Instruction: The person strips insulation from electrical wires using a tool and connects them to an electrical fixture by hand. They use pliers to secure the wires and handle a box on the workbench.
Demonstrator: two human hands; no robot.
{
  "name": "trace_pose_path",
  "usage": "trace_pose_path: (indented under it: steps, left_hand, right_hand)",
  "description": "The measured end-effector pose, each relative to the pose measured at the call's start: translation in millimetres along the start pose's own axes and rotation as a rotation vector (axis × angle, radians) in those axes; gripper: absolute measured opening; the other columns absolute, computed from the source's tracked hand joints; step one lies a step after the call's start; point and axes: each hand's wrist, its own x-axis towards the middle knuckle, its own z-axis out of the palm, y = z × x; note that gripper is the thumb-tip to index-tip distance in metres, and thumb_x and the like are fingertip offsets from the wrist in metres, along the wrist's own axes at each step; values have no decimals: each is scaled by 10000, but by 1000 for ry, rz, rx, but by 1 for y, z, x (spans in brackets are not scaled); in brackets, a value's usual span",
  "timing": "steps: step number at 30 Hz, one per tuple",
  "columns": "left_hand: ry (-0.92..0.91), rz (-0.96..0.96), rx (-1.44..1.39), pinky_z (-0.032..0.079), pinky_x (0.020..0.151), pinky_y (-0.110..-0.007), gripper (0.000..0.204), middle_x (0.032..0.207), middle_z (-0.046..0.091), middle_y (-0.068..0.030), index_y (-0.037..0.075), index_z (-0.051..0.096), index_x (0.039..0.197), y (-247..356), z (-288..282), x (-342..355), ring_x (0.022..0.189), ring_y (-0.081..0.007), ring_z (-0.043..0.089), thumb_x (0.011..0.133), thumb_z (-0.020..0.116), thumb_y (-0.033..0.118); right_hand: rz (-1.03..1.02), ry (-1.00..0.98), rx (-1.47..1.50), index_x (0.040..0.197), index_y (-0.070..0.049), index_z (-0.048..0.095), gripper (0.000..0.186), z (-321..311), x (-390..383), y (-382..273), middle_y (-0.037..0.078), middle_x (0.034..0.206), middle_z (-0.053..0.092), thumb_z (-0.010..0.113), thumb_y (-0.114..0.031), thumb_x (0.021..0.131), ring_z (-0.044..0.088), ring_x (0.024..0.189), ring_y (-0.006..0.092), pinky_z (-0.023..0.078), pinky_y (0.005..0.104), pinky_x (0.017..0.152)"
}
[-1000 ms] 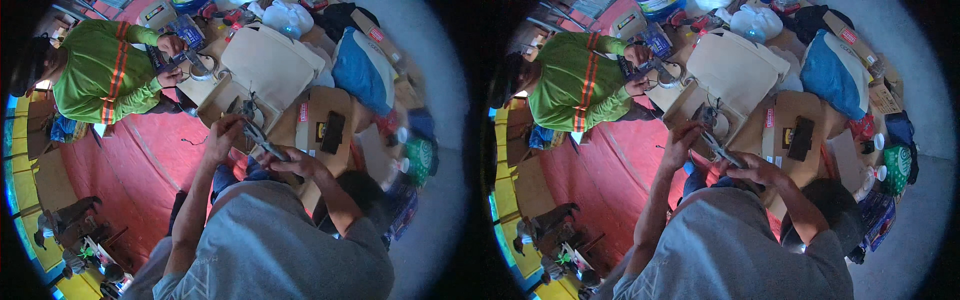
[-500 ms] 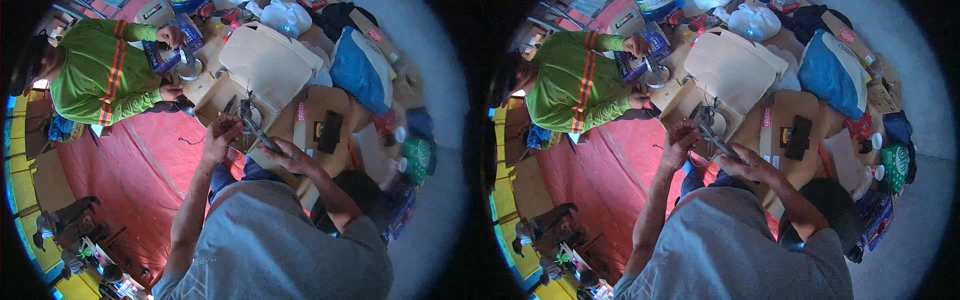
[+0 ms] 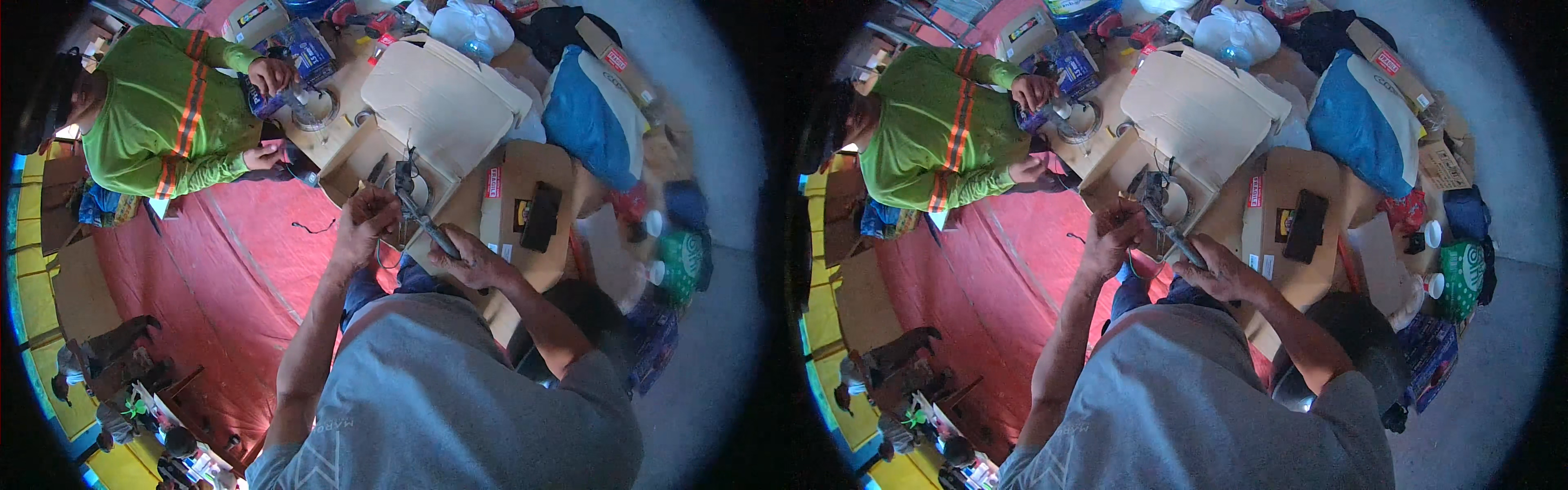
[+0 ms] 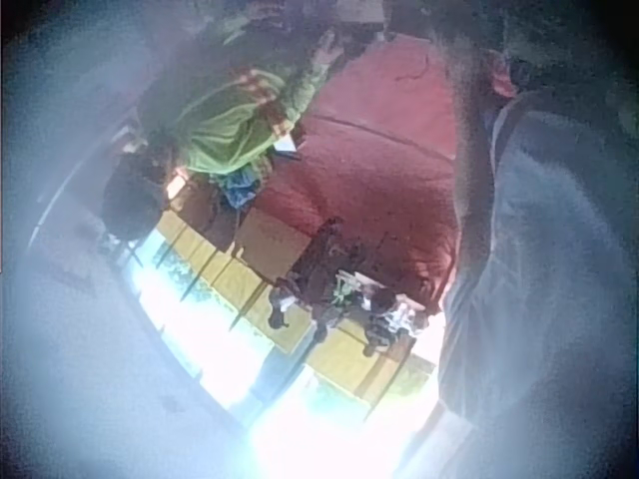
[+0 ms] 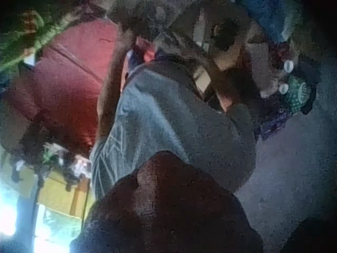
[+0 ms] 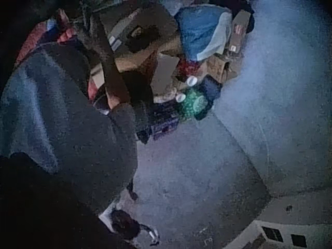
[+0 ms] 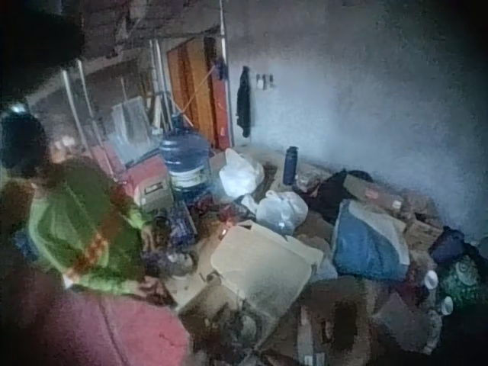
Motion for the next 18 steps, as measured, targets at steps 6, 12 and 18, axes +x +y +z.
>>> trace_pose_path:
  steps: [6,12,18]
  left_hand:
    - [26,21,71,429,589,-244,188,872,650,-15,6,638,1114,1,2,-5,695,-87,559,994,705,133]
    - [39,-43,126,466,616,-247,202,892,676,-31,8,634,1158,11,11,-17,722,-88,591,1016,664,149]
    - [-22,64,335,508,689,-275,208,878,650,-21,-28,616,1217,0,8,-26,782,-99,611,1051,608,96]
  right_hand:
    - [10,45,-163,1159,8,574,405,2,0,-6,213,1014,591,677,-356,1014,618,944,378,496,479,861]
    - [65,116,-159,1176,7,577,408,15,-6,-3,251,1051,614,684,-348,1007,631,1007,455,499,525,882]
    - [-56,246,-179,1004,7,542,341,29,-6,11,197,820,578,736,-271,980,581,750,322,465,466,718]
